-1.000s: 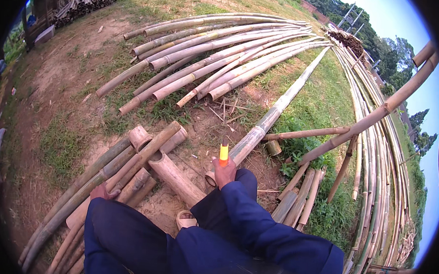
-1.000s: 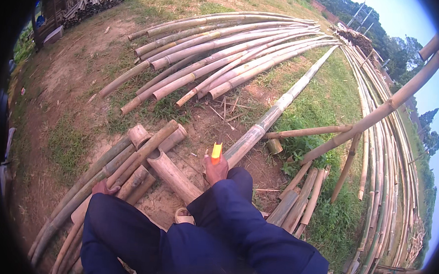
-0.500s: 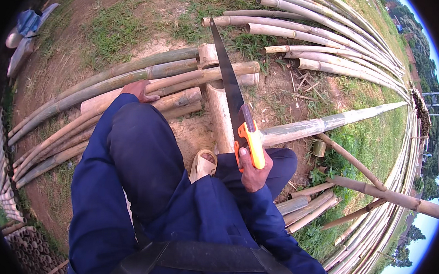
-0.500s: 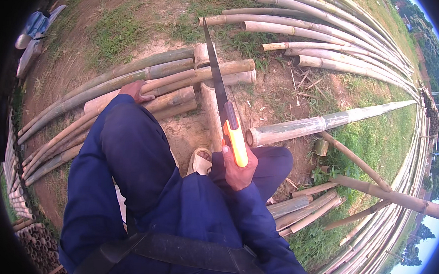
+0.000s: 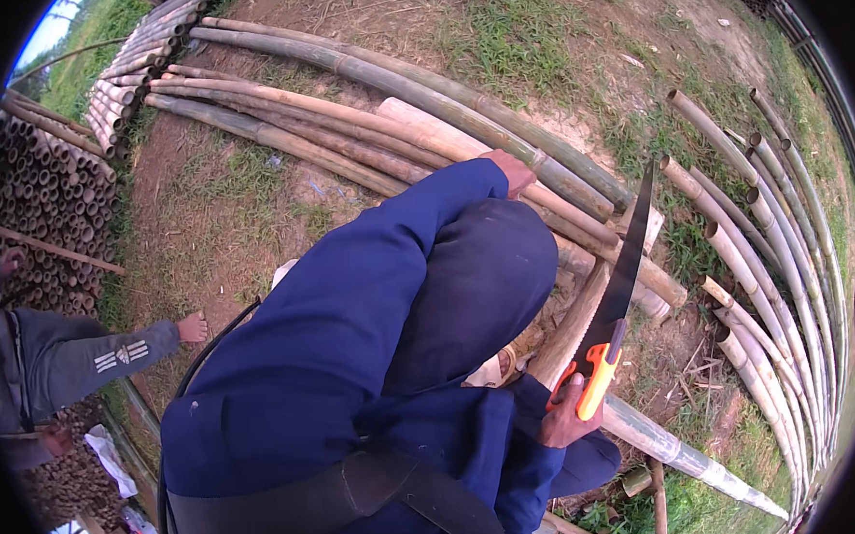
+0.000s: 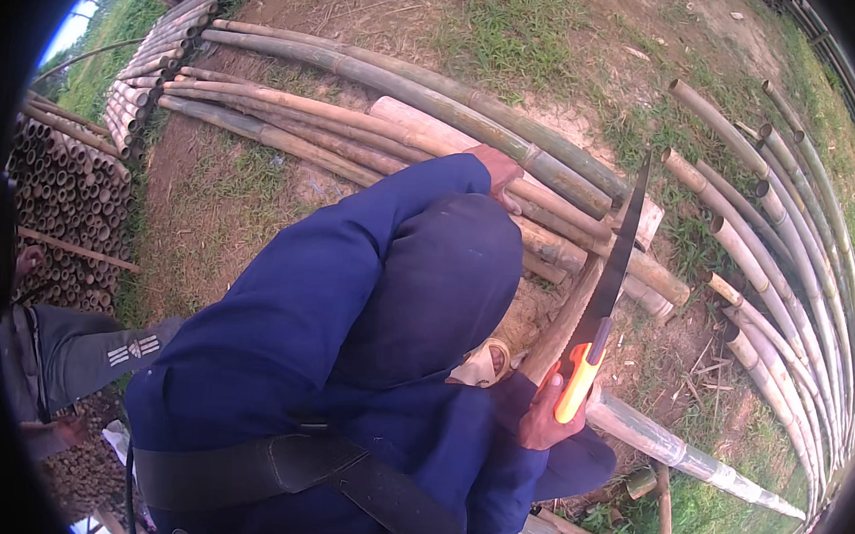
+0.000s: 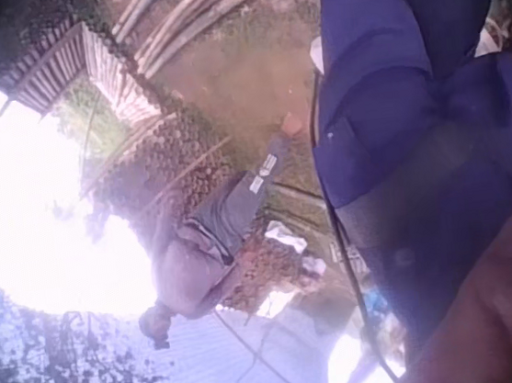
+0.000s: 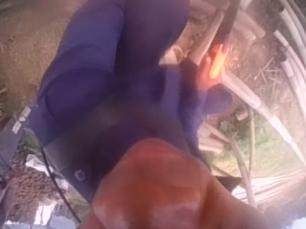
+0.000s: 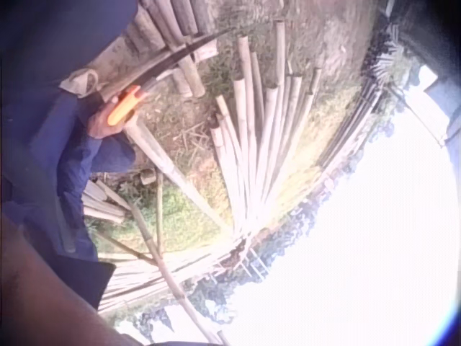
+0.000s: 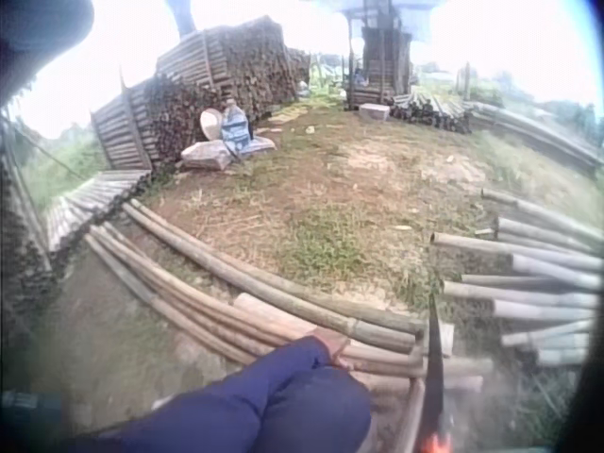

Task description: The person uses a hand saw to cut bamboo poles into shorter sections. They position each pole on a support, saw through it, then move the cut piece aside and repeat the process with additional poles.

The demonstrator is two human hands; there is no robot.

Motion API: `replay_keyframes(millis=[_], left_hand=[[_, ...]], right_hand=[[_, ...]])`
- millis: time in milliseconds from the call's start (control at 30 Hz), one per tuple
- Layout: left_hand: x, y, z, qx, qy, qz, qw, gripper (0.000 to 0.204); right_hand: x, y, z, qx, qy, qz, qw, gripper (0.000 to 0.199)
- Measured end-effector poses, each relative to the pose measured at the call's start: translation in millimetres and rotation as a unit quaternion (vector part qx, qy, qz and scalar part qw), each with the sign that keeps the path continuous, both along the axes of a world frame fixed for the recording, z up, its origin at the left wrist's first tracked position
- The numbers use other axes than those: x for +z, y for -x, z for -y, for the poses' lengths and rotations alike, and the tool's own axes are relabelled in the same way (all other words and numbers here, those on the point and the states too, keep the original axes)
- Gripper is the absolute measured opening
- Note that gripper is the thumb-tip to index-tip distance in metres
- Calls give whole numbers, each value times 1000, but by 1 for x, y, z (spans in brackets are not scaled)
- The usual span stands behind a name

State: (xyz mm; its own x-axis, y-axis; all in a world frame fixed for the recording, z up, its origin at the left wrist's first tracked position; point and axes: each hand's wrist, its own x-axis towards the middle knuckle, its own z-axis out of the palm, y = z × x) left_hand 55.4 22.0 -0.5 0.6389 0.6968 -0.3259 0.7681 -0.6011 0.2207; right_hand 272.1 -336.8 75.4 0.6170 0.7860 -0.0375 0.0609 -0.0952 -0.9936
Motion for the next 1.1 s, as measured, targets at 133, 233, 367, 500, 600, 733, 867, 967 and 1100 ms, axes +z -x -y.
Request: replay_keyframes(millis=[133, 233, 367, 500, 600, 733, 867, 967, 1100], left_hand=[[17, 8, 9, 18, 14, -9, 1000, 43], [11, 12, 10, 18, 11, -7, 1000, 42], [12, 7, 9, 13, 5, -4, 1000, 44], [14, 5, 8, 7, 3, 1, 1000, 45], [6, 9, 7, 5, -10, 9, 1000, 46], [10, 8, 7, 3, -7, 0, 1000, 43], [22, 6, 9, 0, 8, -21, 1000, 41], [19, 9, 10, 6, 2, -6, 1000, 40], [17, 7, 9, 6, -6, -11, 1000, 37]], right_hand=[[6, 8, -6, -6, 17, 10, 1000, 11], [6, 5, -1, 21, 22, -10, 999, 12], [-4, -5, 3, 31, 43, 17, 998, 19], [-3, -6, 2, 31, 38, 26, 998, 21], [-6, -7, 3, 34, 23, 24, 999, 22], [-7, -8, 2, 35, 21, 34, 999, 21], [5, -3, -2, 23, 28, 34, 999, 17], [12, -1, -4, 24, 38, 9, 999, 16], [8, -1, -4, 24, 24, 2, 999, 15]])
